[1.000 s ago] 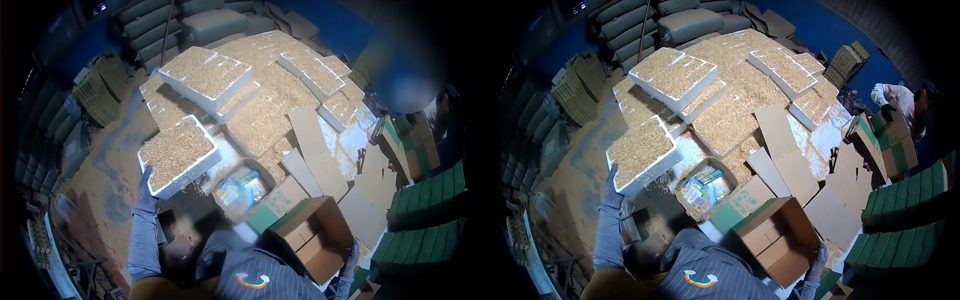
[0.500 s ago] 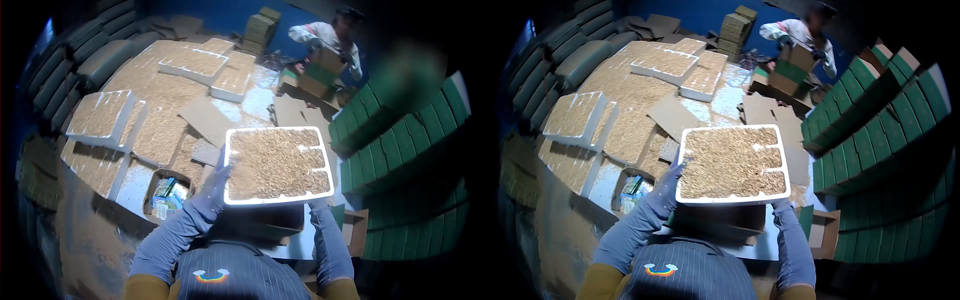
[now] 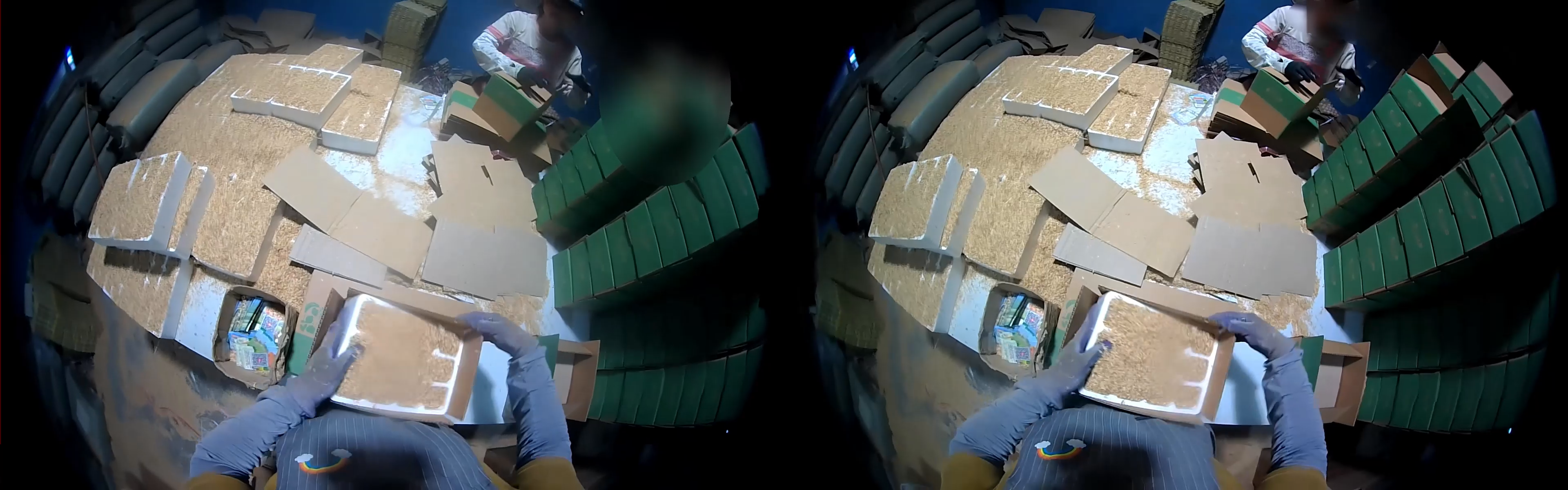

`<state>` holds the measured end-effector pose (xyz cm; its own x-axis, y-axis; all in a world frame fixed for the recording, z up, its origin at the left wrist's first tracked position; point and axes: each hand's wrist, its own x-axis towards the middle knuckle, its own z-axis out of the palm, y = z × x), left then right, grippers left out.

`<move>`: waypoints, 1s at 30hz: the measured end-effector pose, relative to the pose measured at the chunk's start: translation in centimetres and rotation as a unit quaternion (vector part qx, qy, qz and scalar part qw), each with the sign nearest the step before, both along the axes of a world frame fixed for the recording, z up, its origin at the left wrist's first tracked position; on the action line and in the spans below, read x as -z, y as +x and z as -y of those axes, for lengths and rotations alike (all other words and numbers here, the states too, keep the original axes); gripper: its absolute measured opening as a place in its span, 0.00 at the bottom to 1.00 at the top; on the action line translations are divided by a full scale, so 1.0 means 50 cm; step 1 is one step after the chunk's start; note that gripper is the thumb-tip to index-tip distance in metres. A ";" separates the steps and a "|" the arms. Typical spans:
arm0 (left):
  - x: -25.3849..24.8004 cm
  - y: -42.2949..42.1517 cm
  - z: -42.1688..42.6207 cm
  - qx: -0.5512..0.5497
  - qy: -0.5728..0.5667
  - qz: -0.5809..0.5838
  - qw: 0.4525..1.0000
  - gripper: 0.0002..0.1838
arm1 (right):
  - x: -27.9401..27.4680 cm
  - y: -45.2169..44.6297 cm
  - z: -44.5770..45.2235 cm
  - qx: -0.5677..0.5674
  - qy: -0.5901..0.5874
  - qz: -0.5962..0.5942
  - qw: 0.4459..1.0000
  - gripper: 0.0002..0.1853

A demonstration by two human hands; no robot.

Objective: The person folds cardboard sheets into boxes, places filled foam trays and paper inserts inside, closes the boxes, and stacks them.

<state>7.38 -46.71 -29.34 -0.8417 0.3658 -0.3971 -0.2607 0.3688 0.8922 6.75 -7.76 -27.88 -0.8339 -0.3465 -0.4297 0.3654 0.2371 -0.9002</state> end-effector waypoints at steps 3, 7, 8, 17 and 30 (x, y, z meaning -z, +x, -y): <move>-0.034 0.000 -0.023 0.065 -0.134 -0.076 0.986 0.44 | -0.049 -0.112 -0.017 -0.112 0.089 0.064 0.988 0.23; -0.084 0.003 -0.070 0.129 -0.368 -0.141 0.910 0.40 | 0.052 -0.324 0.094 -0.015 0.194 -0.025 0.980 0.34; -0.100 -0.008 -0.065 0.145 -0.343 -0.204 0.905 0.38 | 0.088 -0.371 0.119 -0.014 0.255 -0.056 0.965 0.39; -0.083 -0.419 0.075 0.117 -0.440 -0.426 0.782 0.27 | 0.236 -0.569 0.203 -0.103 0.559 -0.065 0.820 0.57; 0.195 -0.688 0.119 0.197 -0.380 -0.609 0.667 0.27 | 0.057 -0.500 0.112 -0.004 0.175 0.010 0.984 0.31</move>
<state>-27.02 -52.65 -39.11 -0.6075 0.7364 0.2979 0.7381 0.6619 -0.1310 -18.26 -13.37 -30.75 -0.8215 -0.1805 -0.5409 0.3795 0.5350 -0.7549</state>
